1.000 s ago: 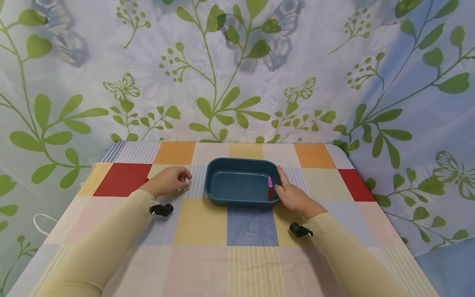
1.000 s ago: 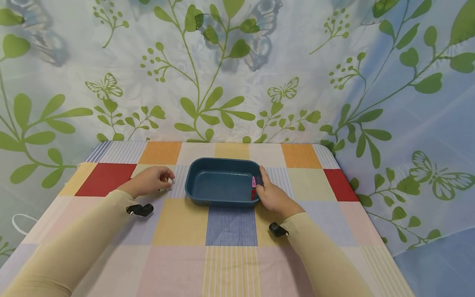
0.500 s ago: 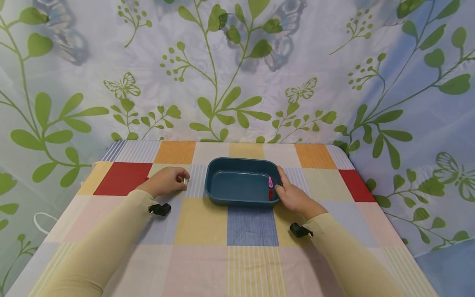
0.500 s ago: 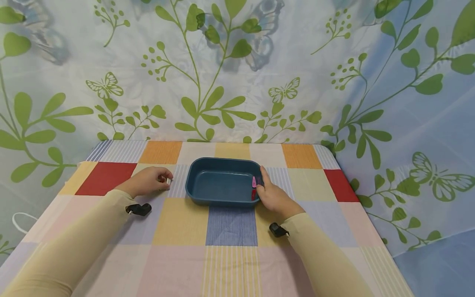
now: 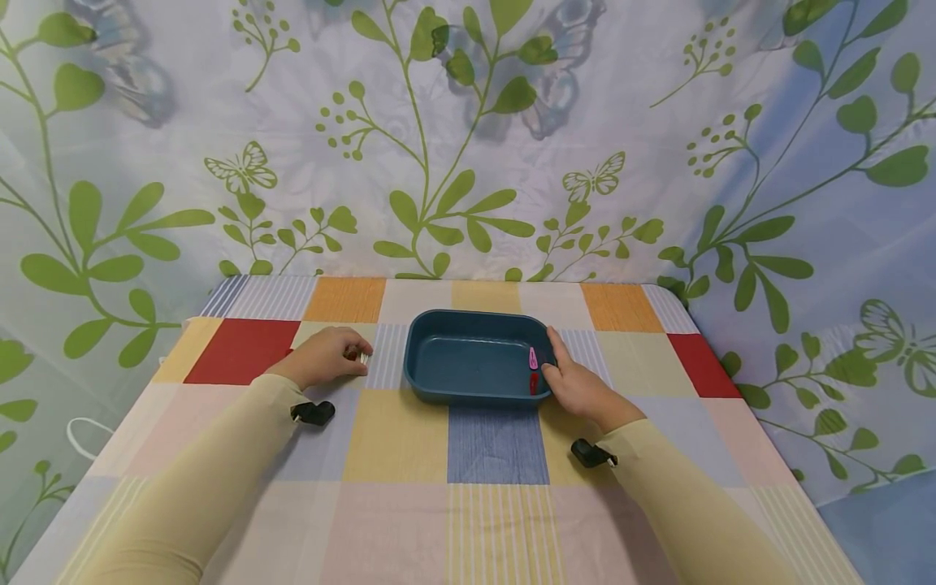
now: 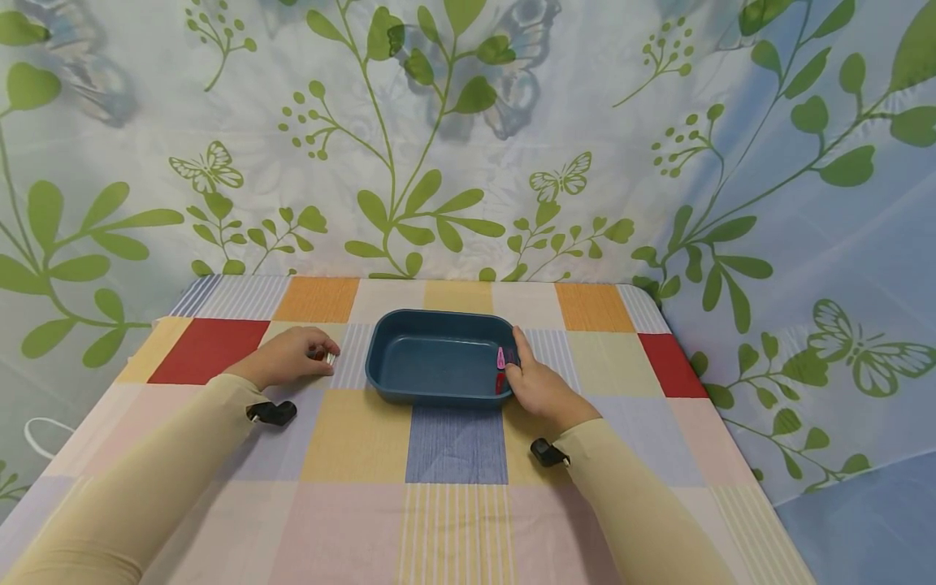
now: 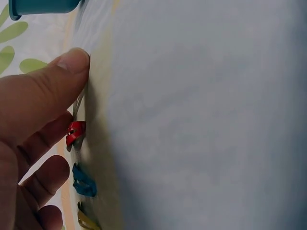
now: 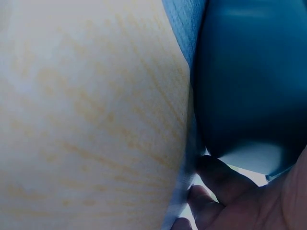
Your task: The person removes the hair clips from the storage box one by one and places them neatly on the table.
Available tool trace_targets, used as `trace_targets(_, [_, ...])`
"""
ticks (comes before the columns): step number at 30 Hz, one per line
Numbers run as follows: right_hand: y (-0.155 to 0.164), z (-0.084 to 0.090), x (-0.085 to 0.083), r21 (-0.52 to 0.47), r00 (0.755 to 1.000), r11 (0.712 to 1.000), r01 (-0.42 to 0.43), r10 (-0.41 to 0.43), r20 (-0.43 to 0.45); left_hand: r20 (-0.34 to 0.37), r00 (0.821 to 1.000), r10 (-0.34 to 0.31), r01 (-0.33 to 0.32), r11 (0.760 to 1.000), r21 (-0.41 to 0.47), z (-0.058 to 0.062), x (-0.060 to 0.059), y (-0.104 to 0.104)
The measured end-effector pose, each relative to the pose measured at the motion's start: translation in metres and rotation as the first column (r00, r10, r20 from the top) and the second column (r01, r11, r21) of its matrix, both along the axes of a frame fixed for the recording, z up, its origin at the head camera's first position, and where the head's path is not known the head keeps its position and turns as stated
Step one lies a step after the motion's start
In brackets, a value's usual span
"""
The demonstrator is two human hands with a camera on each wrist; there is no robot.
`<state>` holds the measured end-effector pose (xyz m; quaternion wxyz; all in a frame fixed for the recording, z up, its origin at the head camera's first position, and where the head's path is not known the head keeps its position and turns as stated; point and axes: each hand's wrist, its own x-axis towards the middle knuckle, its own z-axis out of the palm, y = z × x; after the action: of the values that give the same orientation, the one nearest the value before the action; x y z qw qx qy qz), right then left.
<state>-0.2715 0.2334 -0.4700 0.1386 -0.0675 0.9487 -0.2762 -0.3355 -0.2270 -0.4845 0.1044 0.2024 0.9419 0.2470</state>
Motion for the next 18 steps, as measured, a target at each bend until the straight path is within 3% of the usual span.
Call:
trace_targets(8, [0.0,-0.0006,-0.0004,-0.001,1.0,1.0,-0.008,0.008,-0.001,-0.008,1.0,0.004,-0.004,1.0,-0.009,0.0022,0.0005,-0.0005])
trace_targets(18, [-0.0004,-0.0007,0.0,-0.003,1.0,1.0,-0.001,0.001,-0.003,-0.058,0.998,0.007,-0.013,0.995,-0.1,0.0008,0.0013,-0.0022])
